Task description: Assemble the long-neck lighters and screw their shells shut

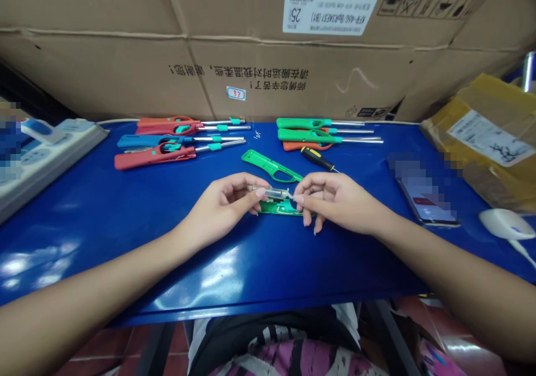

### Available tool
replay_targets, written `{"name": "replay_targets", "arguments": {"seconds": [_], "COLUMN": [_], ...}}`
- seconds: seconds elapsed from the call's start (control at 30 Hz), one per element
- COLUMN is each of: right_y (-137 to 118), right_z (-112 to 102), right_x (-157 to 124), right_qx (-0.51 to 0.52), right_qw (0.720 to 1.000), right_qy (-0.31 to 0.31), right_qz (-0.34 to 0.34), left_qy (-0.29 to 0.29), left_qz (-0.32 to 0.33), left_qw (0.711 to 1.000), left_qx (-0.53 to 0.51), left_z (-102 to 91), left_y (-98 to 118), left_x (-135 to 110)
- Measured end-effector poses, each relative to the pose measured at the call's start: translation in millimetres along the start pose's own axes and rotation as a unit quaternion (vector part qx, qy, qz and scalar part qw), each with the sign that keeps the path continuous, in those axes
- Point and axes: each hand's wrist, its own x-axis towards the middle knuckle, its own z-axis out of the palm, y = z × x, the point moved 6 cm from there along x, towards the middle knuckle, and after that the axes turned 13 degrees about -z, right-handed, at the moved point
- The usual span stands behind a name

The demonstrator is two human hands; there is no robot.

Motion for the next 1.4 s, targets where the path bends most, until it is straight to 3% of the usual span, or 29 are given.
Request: {"name": "replay_targets", "arguments": {"seconds": [0.5, 0.77, 1.1, 1.4], "right_y": [1.4, 0.2, -0.3, -6.0], "right_z": [-0.5, 3.0, 1.8, 6.2], "right_x": [-0.1, -0.8, -1.3, -2.5], "right_qx": [-0.029, -0.037, -0.046, -0.138], "right_qw": [1.000, 0.998, 0.998, 0.985], "right_qy": [-0.008, -0.026, -0.030, -0.067], "right_qz": [-0.007, -0.031, -0.034, -0.079], "left_qy": [-0.011, -0.034, -0.017, -0.032], "left_qz": [0.009, 0.022, 0.009, -0.009], "left_qw": [0.999, 0.991, 0.995, 0.996], "left_qx": [0.046, 0.125, 0.094, 0.079], "left_z": [5.3, 11.2, 7.2, 5.3], "left_y": [3.2, -1.8, 6.9, 5.6], "left_x": [-3.5, -6.2, -5.3, -6.5]}}
